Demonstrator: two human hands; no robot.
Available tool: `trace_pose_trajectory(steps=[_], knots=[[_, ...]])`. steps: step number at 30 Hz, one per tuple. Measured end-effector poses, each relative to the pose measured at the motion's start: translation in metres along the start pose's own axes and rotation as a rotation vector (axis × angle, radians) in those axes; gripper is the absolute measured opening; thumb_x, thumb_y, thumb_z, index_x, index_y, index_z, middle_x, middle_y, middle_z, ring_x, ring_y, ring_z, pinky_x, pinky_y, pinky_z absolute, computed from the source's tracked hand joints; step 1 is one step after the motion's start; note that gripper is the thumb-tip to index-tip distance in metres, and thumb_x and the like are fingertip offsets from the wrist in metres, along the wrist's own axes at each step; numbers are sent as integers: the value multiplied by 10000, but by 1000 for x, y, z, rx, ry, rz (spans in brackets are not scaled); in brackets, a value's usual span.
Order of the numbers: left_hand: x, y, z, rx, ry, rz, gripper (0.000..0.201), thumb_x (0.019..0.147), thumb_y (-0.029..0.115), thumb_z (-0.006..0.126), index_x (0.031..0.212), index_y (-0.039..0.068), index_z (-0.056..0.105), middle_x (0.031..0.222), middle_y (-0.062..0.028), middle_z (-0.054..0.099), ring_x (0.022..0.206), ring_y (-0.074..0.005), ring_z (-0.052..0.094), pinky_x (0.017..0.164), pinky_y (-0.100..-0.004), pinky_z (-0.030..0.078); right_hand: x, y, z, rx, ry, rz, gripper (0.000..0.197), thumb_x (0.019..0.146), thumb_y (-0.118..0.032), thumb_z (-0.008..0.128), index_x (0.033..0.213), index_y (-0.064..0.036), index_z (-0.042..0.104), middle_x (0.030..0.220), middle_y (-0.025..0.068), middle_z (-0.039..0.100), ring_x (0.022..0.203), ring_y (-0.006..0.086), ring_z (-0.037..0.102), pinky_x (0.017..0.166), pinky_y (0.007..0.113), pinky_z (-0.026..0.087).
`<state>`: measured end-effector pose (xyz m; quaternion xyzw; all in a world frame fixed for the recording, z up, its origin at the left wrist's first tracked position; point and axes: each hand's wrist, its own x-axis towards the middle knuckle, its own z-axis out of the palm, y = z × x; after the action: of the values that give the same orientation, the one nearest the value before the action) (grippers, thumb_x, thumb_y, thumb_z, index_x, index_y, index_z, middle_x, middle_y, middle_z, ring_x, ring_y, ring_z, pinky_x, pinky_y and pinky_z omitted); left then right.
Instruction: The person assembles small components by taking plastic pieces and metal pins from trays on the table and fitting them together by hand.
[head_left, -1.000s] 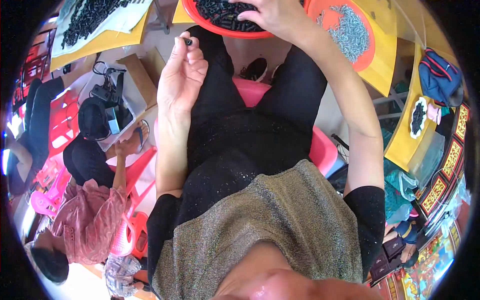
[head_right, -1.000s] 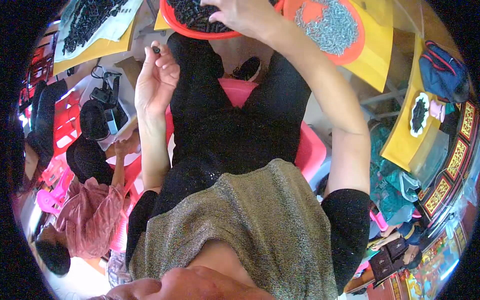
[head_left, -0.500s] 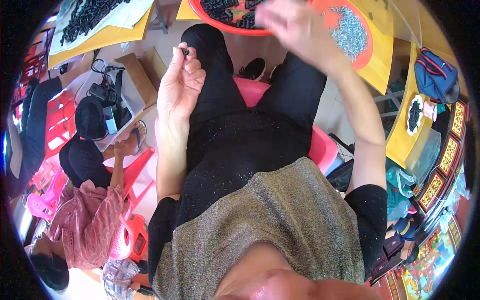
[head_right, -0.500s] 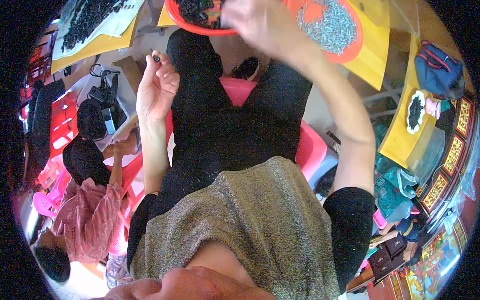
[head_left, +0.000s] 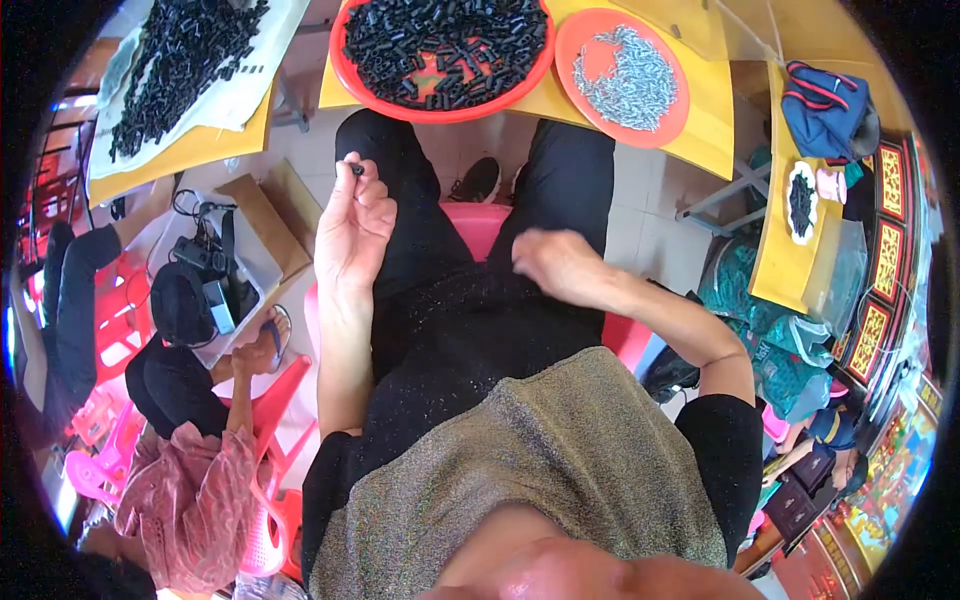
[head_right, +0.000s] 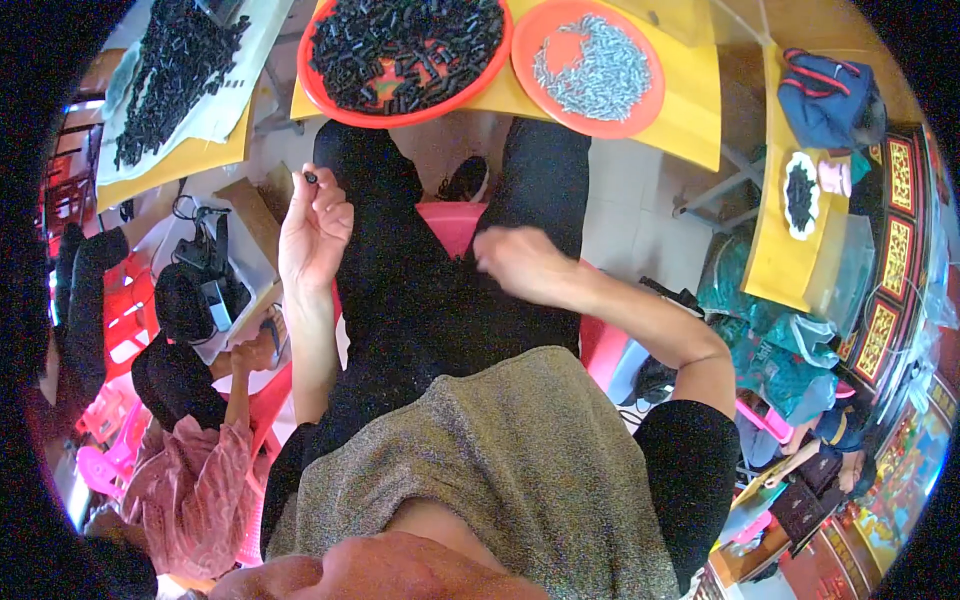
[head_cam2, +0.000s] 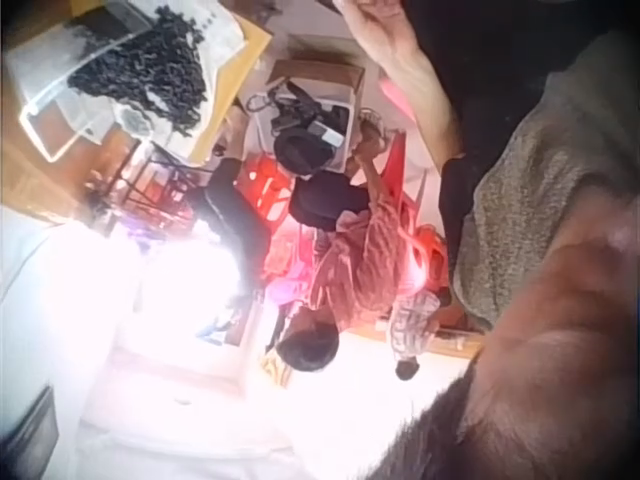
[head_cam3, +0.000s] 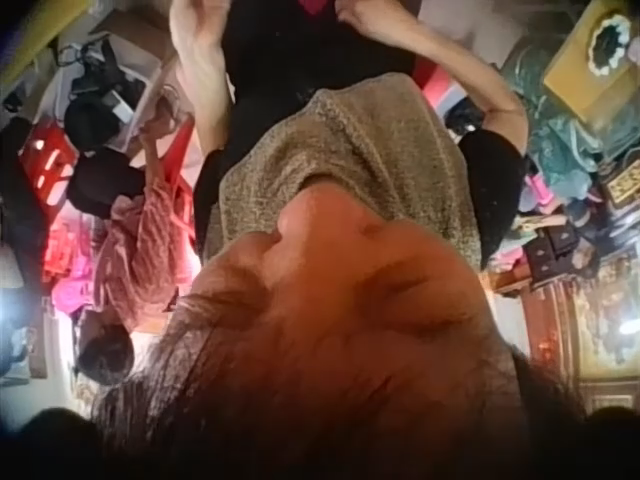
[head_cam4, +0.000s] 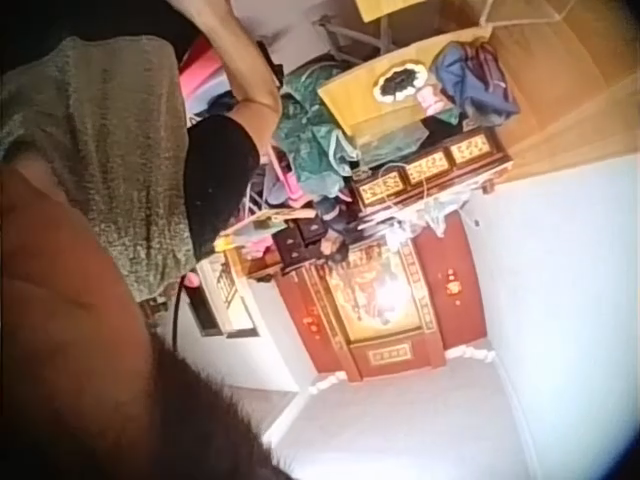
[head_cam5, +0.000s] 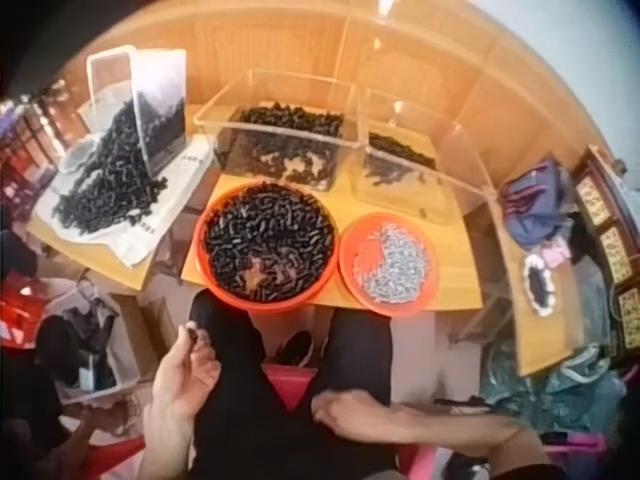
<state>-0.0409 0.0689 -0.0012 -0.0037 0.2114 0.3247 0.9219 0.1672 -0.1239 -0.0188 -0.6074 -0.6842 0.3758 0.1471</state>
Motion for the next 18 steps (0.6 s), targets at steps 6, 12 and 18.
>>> trace_pose_trajectory(steps=[6, 12, 18], knots=[[-5, 3, -6, -6, -7, 9, 167, 954, 206, 530, 1043, 73, 576, 924, -14, 553, 677, -76, 450, 595, -218, 388, 32, 26, -25, -196, -15, 305, 178, 784, -208, 656, 770, -36, 613, 735, 165, 627, 742, 363, 616, 661, 461, 480], [-4, 8, -12, -7, -11, 13, 165, 958, 200, 521, 1047, 69, 568, 895, -8, 525, 667, -78, 435, 590, -221, 379, 82, 6, -102, -227, 408, -103, 143, 853, -182, 564, 825, -48, 602, 785, 123, 623, 737, 328, 612, 640, 417, 474], [-2, 5, -13, -18, 24, -13, 182, 960, 192, 516, 1078, 58, 553, 898, -9, 518, 667, -81, 432, 604, -224, 388, 188, 29, -166, -330, 672, 24, 202, 797, -127, 623, 983, -46, 626, 850, 167, 659, 825, 334, 639, 731, 434, 496]])
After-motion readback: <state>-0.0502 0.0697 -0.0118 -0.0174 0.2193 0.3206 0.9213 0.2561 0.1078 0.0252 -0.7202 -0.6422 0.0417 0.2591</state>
